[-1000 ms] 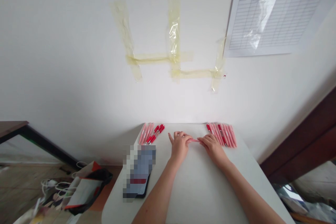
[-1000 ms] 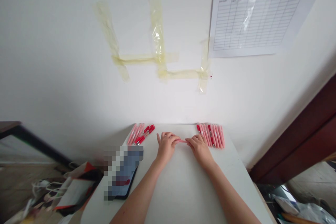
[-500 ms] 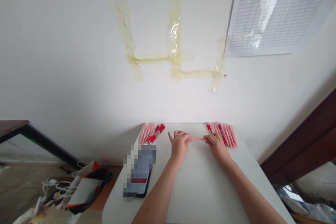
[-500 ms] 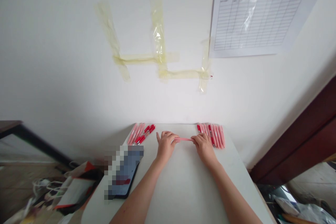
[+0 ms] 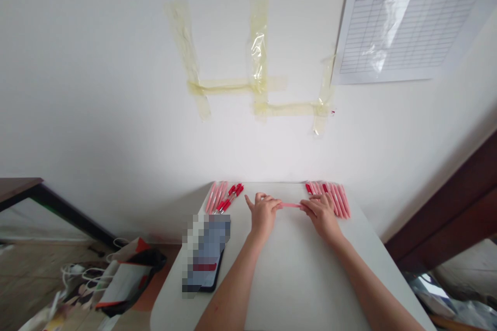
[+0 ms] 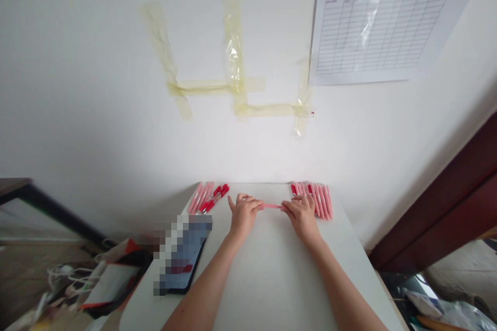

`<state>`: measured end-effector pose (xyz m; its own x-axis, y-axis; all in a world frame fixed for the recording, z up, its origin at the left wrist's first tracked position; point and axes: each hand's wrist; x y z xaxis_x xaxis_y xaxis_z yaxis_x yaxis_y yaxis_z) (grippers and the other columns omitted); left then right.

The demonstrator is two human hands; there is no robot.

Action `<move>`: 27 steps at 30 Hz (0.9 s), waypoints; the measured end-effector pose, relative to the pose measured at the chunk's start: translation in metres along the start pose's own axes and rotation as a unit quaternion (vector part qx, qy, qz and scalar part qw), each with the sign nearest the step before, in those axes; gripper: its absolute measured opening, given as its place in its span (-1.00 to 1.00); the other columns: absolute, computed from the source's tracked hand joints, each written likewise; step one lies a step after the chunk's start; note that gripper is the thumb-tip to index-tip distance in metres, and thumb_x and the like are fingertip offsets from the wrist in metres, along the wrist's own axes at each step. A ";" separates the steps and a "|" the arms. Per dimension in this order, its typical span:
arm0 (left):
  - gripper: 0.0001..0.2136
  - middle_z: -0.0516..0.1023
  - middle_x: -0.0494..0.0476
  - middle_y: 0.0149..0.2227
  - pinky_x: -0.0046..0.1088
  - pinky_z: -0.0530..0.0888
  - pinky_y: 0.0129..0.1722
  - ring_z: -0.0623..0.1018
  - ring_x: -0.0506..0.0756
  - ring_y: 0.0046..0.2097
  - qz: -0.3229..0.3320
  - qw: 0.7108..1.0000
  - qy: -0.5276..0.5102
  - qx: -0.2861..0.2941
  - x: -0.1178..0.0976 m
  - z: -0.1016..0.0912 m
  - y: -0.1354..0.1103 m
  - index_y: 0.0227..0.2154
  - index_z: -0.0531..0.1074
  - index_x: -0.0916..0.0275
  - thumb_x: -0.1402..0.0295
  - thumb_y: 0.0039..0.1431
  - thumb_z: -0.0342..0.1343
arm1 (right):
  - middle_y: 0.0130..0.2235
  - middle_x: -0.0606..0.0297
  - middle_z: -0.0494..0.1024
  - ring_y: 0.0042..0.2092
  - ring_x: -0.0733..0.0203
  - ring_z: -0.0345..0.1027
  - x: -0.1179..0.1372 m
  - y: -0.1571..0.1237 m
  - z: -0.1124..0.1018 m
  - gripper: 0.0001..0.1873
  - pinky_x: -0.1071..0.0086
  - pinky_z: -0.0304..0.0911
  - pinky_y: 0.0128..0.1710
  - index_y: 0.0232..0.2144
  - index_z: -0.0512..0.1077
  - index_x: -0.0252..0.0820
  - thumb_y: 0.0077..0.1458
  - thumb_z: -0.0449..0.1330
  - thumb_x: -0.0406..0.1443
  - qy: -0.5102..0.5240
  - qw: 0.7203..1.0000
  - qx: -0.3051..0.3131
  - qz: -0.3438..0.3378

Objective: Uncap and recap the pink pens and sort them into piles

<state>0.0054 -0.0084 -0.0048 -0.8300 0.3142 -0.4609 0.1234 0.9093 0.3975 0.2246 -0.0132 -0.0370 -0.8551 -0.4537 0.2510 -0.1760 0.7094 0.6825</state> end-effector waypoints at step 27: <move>-0.88 0.58 0.00 -0.22 0.46 -0.26 0.19 0.34 0.19 0.02 -0.032 0.999 0.027 0.012 -0.004 0.000 -0.003 -0.29 0.60 -0.15 0.19 0.19 0.15 | -0.31 0.23 0.50 -0.05 -0.01 0.24 -0.003 0.000 -0.002 -0.79 0.07 0.11 0.02 -0.22 0.57 0.05 0.23 0.14 -0.12 0.015 0.999 -0.035 0.037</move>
<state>0.0080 -0.0119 -0.0043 -0.8644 0.2415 -0.4411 0.0825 0.9334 0.3493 0.2280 -0.0133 -0.0362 -0.8496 -0.4178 0.3218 -0.0777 0.7027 0.7072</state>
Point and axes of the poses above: each hand's wrist, its own y-axis towards the middle knuckle, its own z-axis out of the palm, x = y × z
